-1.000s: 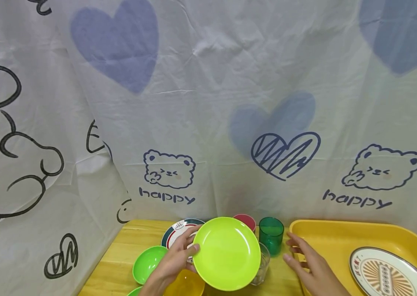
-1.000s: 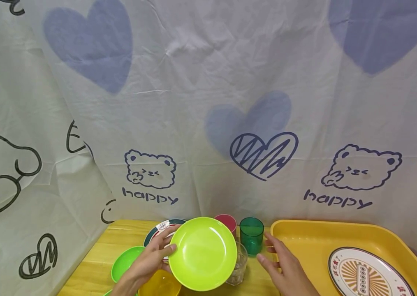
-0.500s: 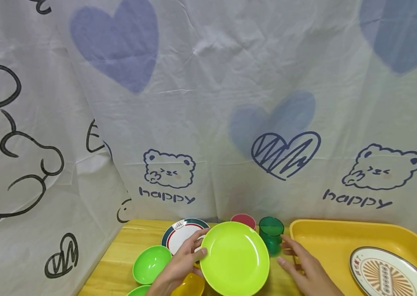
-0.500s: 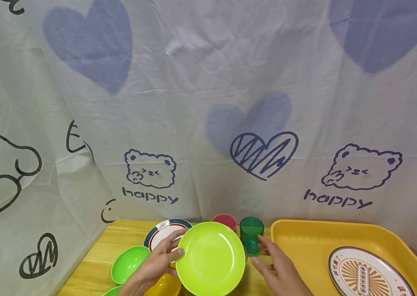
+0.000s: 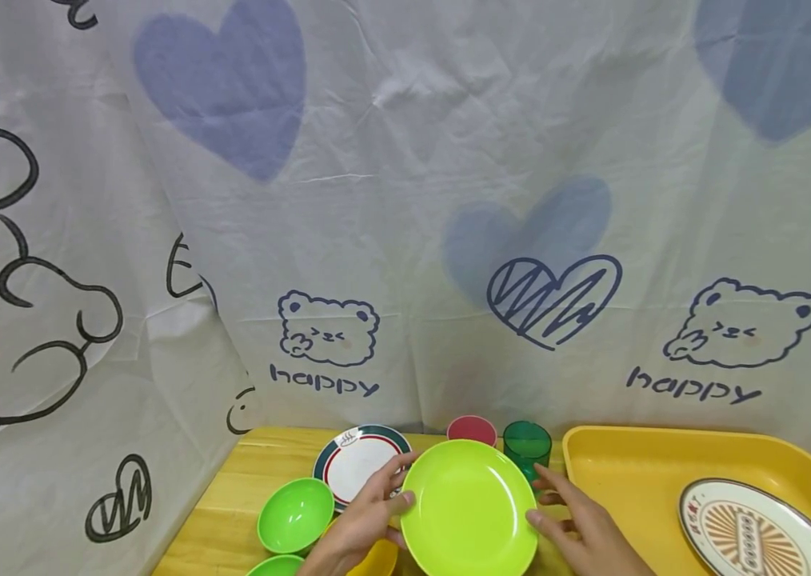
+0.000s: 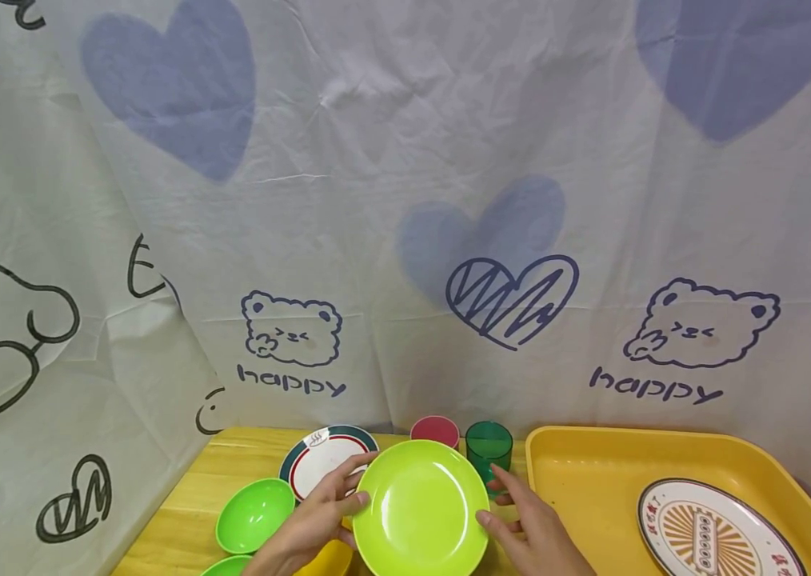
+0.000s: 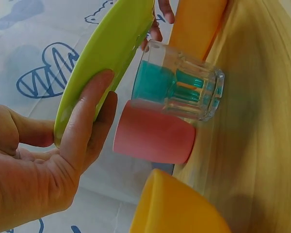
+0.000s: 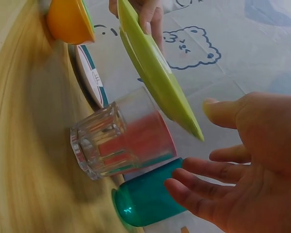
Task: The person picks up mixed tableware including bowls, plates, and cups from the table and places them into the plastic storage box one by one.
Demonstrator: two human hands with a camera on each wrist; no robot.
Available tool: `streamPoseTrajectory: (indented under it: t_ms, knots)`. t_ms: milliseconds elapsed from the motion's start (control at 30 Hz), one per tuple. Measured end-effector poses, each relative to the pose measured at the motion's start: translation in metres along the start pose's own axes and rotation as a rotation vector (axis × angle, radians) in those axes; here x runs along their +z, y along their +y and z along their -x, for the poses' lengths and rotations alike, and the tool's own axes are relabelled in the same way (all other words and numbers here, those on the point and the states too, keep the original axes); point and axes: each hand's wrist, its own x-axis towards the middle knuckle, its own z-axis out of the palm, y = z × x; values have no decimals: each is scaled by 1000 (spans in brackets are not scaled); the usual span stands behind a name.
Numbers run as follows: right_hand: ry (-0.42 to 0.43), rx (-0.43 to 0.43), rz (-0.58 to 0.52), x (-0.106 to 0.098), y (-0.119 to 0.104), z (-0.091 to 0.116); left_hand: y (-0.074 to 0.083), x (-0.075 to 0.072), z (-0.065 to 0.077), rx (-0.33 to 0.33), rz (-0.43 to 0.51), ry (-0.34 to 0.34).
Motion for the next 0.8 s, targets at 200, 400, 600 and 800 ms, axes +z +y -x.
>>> streamPoseTrajectory:
  t_ms: [200,400,600,800]
  knots:
    - [-33,4,-4,2,2,1,-3,5,-2,16,14,-29]
    - [-76,-19,-32,3,4,0,-5,9,-2,-3,24,-42]
    - [-76,-50,-24,3,5,0,-7,12,-2,-12,35,-44]
    - [-45,-26,25,4,2,0,-7,14,-1,-22,31,-42]
